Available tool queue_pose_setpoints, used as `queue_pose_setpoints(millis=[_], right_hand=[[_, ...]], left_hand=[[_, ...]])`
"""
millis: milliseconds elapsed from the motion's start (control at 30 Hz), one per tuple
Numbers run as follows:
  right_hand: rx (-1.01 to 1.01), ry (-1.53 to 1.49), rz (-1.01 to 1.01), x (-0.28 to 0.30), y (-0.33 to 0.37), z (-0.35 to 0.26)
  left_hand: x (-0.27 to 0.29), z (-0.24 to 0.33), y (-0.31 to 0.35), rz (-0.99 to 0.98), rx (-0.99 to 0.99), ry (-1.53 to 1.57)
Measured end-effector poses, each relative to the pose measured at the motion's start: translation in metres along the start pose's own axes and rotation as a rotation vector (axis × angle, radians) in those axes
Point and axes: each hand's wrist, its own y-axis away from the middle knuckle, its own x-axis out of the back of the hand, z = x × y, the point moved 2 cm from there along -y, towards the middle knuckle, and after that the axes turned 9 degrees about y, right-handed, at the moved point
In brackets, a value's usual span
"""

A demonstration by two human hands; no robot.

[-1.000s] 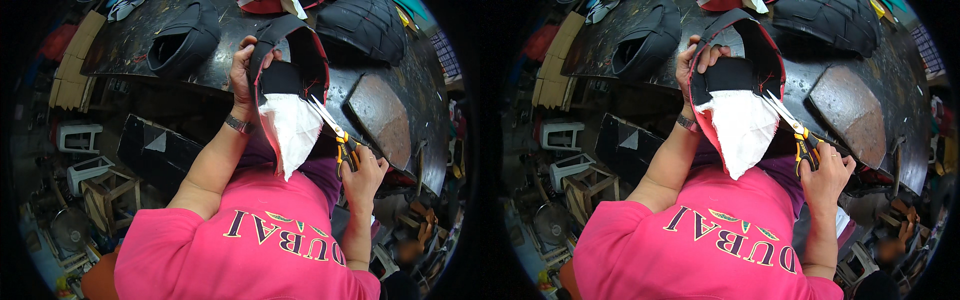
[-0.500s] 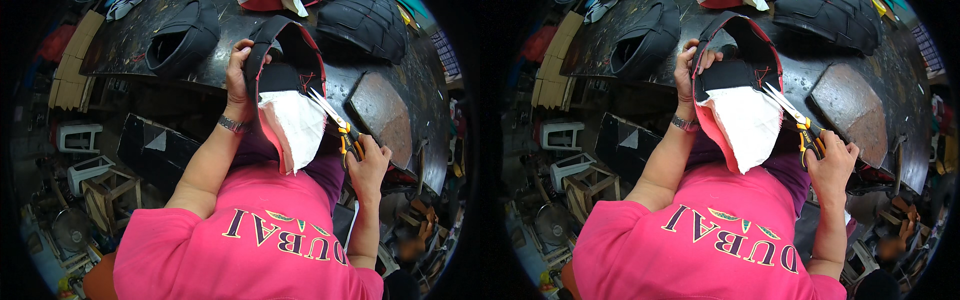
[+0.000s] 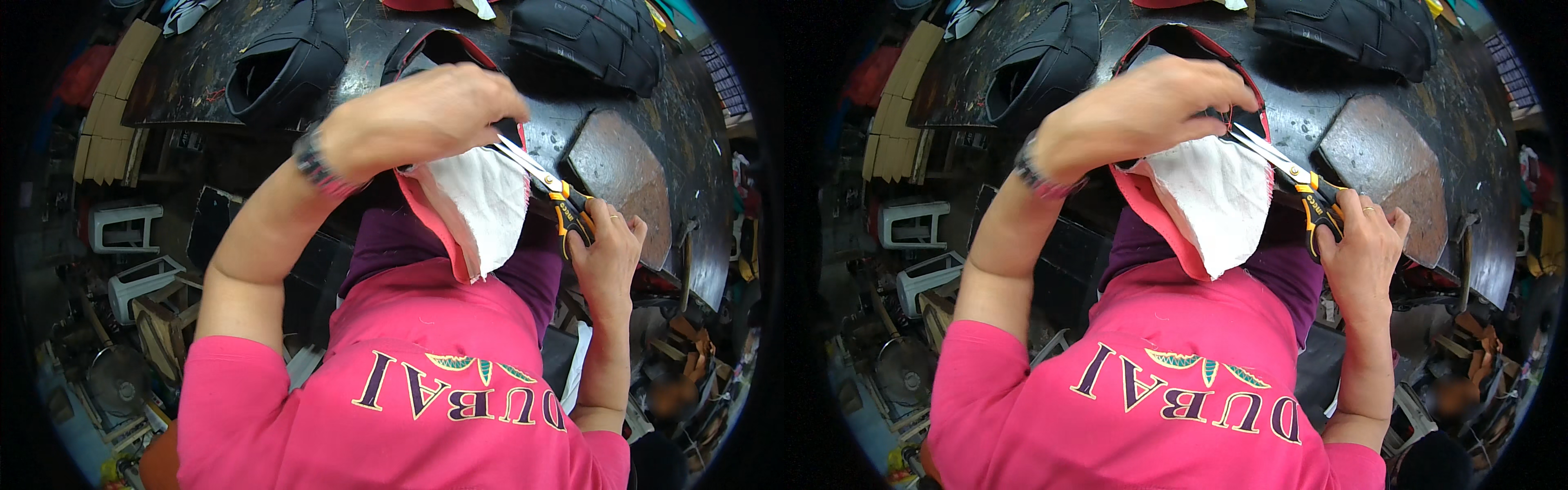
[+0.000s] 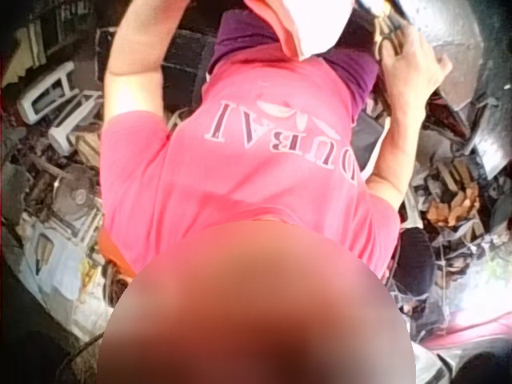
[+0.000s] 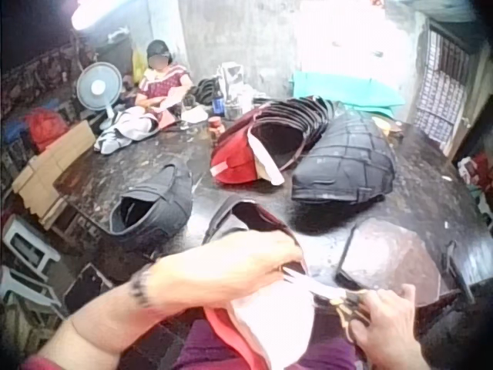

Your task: The person uses shears to cut the upper part of several black slip-on shoes, separating the upper from the sole. The person handles each shoe one at a time, cuts around the perimeter, and places the cut pieces on the workbench.

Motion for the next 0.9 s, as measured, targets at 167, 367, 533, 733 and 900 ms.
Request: queue_pose_setpoints(millis=[167, 367, 533, 733, 900], right_hand=[[-0.084, -0.084, -0.059, -0.003, 0.006, 0.004], [-0.076, -0.102, -0.037, -0.004, 0.009, 0.006], [-0.053, -0.095, -0.015, -0.003, 0.008, 0.008], [-0.019, -0.100, -0.003, -0.003, 0.002, 0.006], [0.044, -0.052, -0.035, 0.006, -0.008, 0.007]], left_hand=[[-0.035, -0.027, -0.008, -0.140, 0.025, -0.299], [-0.039, -0.031, -0.008, -0.182, -0.026, -0.415], [-0.042, -0.025, -0.009, -0.094, -0.128, -0.513], [-0.044, -0.029, -0.011, -0.109, -0.029, -0.382], [-0.041, -0.029, -0.010, -0.116, -0.051, -0.325]])
